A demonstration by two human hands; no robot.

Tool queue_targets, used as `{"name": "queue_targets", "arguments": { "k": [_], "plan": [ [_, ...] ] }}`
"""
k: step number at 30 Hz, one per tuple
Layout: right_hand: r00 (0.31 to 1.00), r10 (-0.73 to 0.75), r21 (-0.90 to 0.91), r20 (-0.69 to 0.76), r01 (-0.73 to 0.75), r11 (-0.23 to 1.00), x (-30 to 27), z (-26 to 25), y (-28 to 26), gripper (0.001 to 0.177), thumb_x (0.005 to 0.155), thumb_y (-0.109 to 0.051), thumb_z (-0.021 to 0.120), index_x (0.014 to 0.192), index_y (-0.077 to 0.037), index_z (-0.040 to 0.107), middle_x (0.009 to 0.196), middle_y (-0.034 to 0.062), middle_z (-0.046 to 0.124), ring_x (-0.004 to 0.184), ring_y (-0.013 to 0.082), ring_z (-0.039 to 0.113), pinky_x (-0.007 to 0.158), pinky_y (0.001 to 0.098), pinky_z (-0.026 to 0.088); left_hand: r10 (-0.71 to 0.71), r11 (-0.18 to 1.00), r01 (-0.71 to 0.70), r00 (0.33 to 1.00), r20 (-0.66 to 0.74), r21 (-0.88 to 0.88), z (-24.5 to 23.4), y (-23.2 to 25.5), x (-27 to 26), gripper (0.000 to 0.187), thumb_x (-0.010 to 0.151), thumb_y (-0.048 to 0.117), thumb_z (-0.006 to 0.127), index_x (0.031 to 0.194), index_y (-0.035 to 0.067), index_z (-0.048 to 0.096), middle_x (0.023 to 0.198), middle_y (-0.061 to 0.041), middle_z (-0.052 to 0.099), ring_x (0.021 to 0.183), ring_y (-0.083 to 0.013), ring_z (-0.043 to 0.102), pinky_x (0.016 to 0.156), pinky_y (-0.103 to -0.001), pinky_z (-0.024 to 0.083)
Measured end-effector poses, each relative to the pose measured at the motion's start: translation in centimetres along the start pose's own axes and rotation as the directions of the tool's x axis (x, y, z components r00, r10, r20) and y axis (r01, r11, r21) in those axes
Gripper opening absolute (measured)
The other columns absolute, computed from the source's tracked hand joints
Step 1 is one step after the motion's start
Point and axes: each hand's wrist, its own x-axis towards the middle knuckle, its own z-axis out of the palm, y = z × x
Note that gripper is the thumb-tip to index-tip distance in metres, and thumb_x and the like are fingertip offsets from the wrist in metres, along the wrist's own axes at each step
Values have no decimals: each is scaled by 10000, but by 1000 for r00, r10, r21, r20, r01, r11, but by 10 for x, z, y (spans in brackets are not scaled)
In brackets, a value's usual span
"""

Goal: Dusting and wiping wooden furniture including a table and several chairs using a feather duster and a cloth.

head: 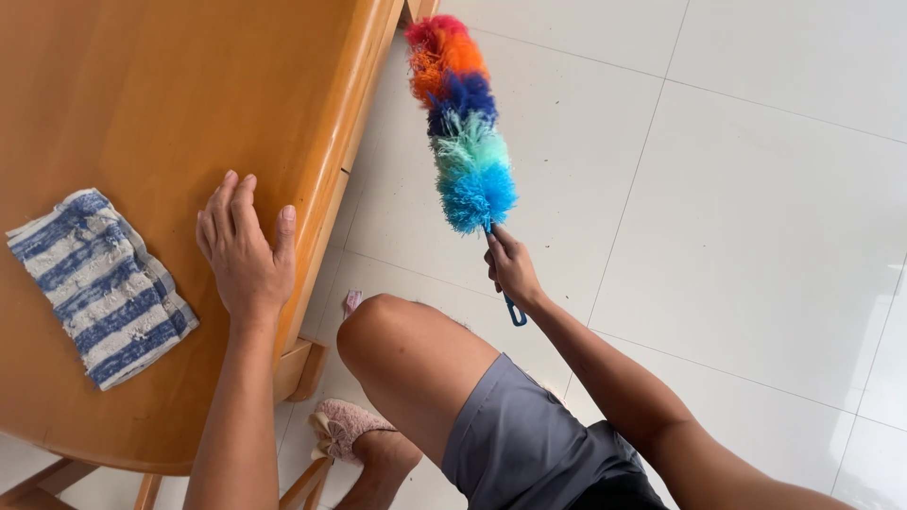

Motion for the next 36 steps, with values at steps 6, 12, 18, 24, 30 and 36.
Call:
{"name": "queue_targets", "arguments": {
  "k": [6, 12, 18, 24, 30, 36],
  "plan": [
    [996, -92, 189, 16, 87, 978, 71, 67, -24, 367, 1110, -242, 357, 1366, -20, 499, 755, 31, 502, 549, 143, 573, 435, 309, 531, -4, 1000, 4, 1000, 24, -7, -4, 1, 0, 559, 1149, 493, 398, 1499, 59, 443, 1544, -163, 377, 1438, -343, 329, 1183, -599, 178],
    [979, -78, 135, 191, 52, 989, 95, 183, 14, 325, 1108, -270, 320, 1296, -32, 438, 722, 167, 598, 529, 323, 682, 392, 406, 604, 10, 1000, -10, 1000, -11, 19, -1, 3, -1, 535, 1159, 481, 416, 1475, 54, 483, 1522, -166, 427, 1415, -340, 370, 1174, -577, 208],
    [970, -65, -127, 234, 97, 987, 11, 124, 93, 239, 1106, -300, 321, 1219, -110, 412, 655, 189, 658, 506, 374, 697, 419, 442, 580, 11, 998, -11, 1000, 2, 60, 3, -2, -1, 539, 1154, 492, 415, 1475, 65, 483, 1510, -161, 434, 1417, -341, 370, 1181, -561, 207],
    [983, -154, -228, 103, 174, 958, 27, 69, 77, 205, 1124, -252, 305, 1143, -107, 449, 551, 86, 633, 407, 236, 637, 370, 323, 514, 32, 996, -33, 999, 18, 87, 2, 1, 0, 578, 1141, 522, 435, 1473, 53, 497, 1509, -178, 439, 1415, -368, 370, 1162, -591, 203],
    [961, -179, -348, 211, 245, 905, 27, 72, 86, 266, 1116, -287, 365, 1201, -62, 476, 667, 251, 642, 576, 502, 657, 466, 584, 463, 27, 997, -29, 999, 26, 73, 0, 1, 1, 582, 1142, 525, 404, 1481, 60, 488, 1517, -176, 432, 1422, -366, 358, 1161, -599, 199],
    [960, -67, -370, 271, 168, 914, -45, 30, 136, 221, 1098, -281, 463, 1143, -107, 592, 646, 102, 656, 533, 293, 675, 477, 428, 533, 10, 998, -12, 1000, 30, 63, 2, 0, 0, 557, 1139, 499, 404, 1477, 63, 483, 1515, -166, 429, 1424, -367, 358, 1166, -588, 206]
  ]
}}
